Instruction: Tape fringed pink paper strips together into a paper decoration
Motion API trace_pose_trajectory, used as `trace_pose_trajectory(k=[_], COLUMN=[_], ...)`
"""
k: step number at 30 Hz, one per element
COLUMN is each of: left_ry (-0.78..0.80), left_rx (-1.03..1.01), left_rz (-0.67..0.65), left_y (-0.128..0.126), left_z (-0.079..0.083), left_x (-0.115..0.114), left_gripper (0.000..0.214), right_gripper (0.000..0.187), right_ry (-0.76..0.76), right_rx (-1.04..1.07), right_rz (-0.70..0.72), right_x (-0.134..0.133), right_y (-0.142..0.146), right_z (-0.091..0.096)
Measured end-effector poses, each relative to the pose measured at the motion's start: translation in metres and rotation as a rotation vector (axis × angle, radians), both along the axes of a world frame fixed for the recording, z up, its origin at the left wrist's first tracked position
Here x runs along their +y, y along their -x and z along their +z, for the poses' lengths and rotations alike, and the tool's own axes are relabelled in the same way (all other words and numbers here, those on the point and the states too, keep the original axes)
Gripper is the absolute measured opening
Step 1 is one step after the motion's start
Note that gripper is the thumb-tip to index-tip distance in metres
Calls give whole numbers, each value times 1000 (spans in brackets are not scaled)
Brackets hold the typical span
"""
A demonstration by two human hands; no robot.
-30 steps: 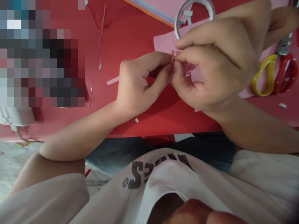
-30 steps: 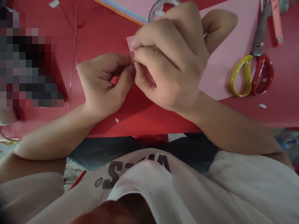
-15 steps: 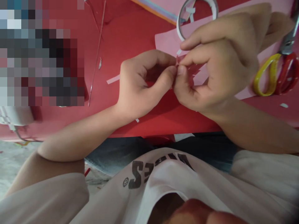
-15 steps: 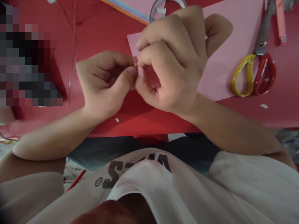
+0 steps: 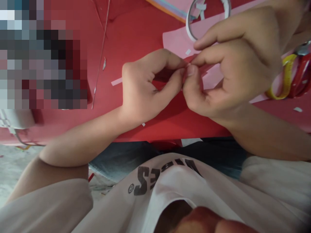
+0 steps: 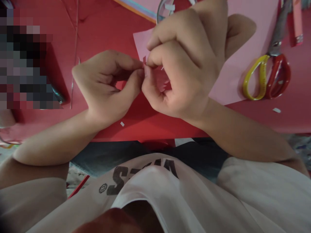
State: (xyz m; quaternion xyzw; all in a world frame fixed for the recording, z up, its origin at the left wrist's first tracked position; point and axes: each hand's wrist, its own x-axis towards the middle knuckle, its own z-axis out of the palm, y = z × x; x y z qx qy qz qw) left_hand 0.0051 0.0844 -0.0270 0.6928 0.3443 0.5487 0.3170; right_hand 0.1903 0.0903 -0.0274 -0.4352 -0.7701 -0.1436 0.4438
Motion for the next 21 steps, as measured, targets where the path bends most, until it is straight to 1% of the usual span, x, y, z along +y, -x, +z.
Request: trace_pose_trajectory(k=[4,8,10,13,15,18,21], left_ry=[34,128,162,155,172,229,297], left_rx=[-35,-92,-114,-112,-93,-91,-135], left_rz=[-19,-38,-11,18,7,0,-9], left_y=[-2,-4,-6,-7,-6,-5,-6], left_z=[0,-2,-6,-13,-15,-10,-3], left_x=[1,0,0,0,0,-2,-5], left_gripper=[14,18,20,19,16,16,20], right_gripper=[6,6,6,5,4,4,4], right_ry=[100,188,206,224,238,262,281], right_rx=[-55,-89,-87,-82,-94,-118,-137], right_rz=[-27,-27,-15,10,42,52,35], right_x=[-6,-11,-11,-10,-10,-11,-12], right_y=[-1,-1,-2,-6,-9,-13,-12], right_z=[5,8,7,5,5,6,6])
